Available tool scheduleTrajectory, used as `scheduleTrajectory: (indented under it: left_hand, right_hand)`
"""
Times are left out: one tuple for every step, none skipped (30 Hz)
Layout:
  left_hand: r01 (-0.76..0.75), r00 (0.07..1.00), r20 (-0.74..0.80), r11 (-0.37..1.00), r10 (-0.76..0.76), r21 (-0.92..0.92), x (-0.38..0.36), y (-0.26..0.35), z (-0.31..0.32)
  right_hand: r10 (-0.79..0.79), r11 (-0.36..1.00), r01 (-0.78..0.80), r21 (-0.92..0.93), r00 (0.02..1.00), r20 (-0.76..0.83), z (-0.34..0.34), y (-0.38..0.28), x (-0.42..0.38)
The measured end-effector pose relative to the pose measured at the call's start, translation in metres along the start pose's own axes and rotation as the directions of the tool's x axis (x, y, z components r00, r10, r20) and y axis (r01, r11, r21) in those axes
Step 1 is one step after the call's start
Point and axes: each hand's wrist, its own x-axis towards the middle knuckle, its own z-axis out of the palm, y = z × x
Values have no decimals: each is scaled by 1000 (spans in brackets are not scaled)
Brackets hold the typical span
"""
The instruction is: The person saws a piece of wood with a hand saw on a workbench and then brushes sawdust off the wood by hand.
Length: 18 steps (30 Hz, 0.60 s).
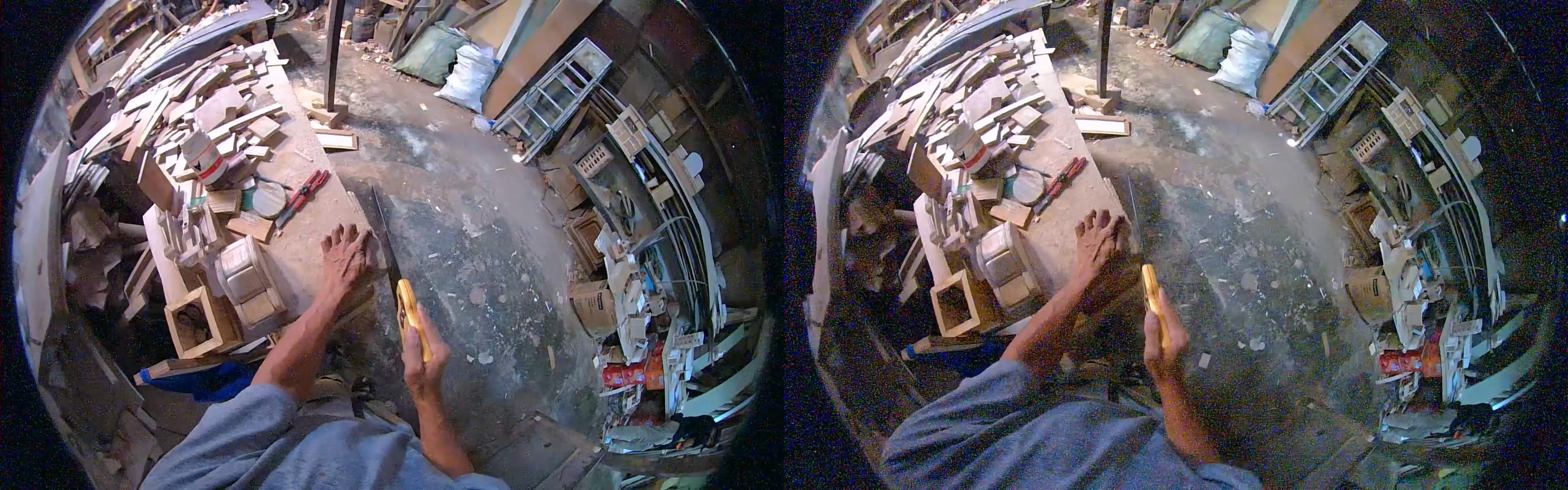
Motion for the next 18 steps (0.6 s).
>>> scheduleTrajectory:
  left_hand:
    - [-17, 1000, 0, 1000, 17, 5, 0, -5, 6]
    - [-35, 999, 2, 999, 35, 9, -1, -10, 12]
    - [-59, 998, 11, 998, 58, 10, -5, -13, 15]
    - [-7, 996, 88, 1000, 8, -20, 0, -4, -1]
    - [48, 985, 165, 998, -40, -46, 7, 6, -18]
    - [103, 967, 242, 993, -84, -66, 11, 12, -31]
    - [95, 973, 217, 993, -77, -75, 9, 12, -30]
    - [88, 979, 190, 993, -70, -83, 7, 11, -29]
    - [81, 985, 161, 992, -65, -93, 5, 8, -25]
    - [55, 991, 130, 995, -45, -77, 2, 4, -13]
    - [34, 995, 97, 998, -28, -62, -2, -2, 4]
    - [16, 998, 60, 999, -13, -45, 1, -1, 4]
    - [30, 993, 113, 998, -24, -54, 3, 0, 3]
    - [53, 987, 158, 996, -41, -75, 5, 0, 1]
    - [73, 977, 206, 993, -52, -95, 8, 3, -8]
    - [98, 966, 251, 988, -67, -117, 10, 7, -13]
    - [95, 973, 221, 986, -62, -140, 7, 12, -17]
    - [88, 980, 190, 984, -57, -157, 4, 14, -23]
  right_hand:
    - [3, 1000, -3, 2, 1000, -15, -3, -5, -2]
    - [-34, 998, 34, -46, 999, -3, -3, -6, 2]
    - [-63, 994, 63, -92, 998, 5, -1, -7, 6]
    - [-92, 986, 93, -139, 996, 17, 0, -10, 13]
    - [-46, 996, 48, -79, 998, 34, 8, -16, 27]
    - [-29, 995, 33, -89, 998, 49, 13, -17, 33]
    - [-18, 995, 24, -97, 998, 65, 17, -18, 38]
    - [-9, 994, 17, -104, 997, 81, 20, -18, 43]
    - [-15, 995, 21, -100, 998, 65, 17, -18, 34]
    - [-18, 995, 23, -101, 999, 49, 6, -16, 8]
    - [-23, 994, 27, -104, 999, 36, -7, -14, -16]
    - [-15, 995, 18, -97, 999, 35, -8, -12, -17]
    - [-6, 996, 10, -90, 999, 34, -10, -13, -16]
    - [26, 997, -24, -71, 999, 37, -6, -12, -12]
    - [21, 997, -19, -73, 999, 29, 3, -11, 1]
    - [16, 997, -14, -76, 1000, 21, 11, -10, 14]
    - [-25, 994, 26, -101, 1000, 10, 31, -5, 47]
    - [-68, 990, 67, -121, 998, -1, 41, -4, 62]
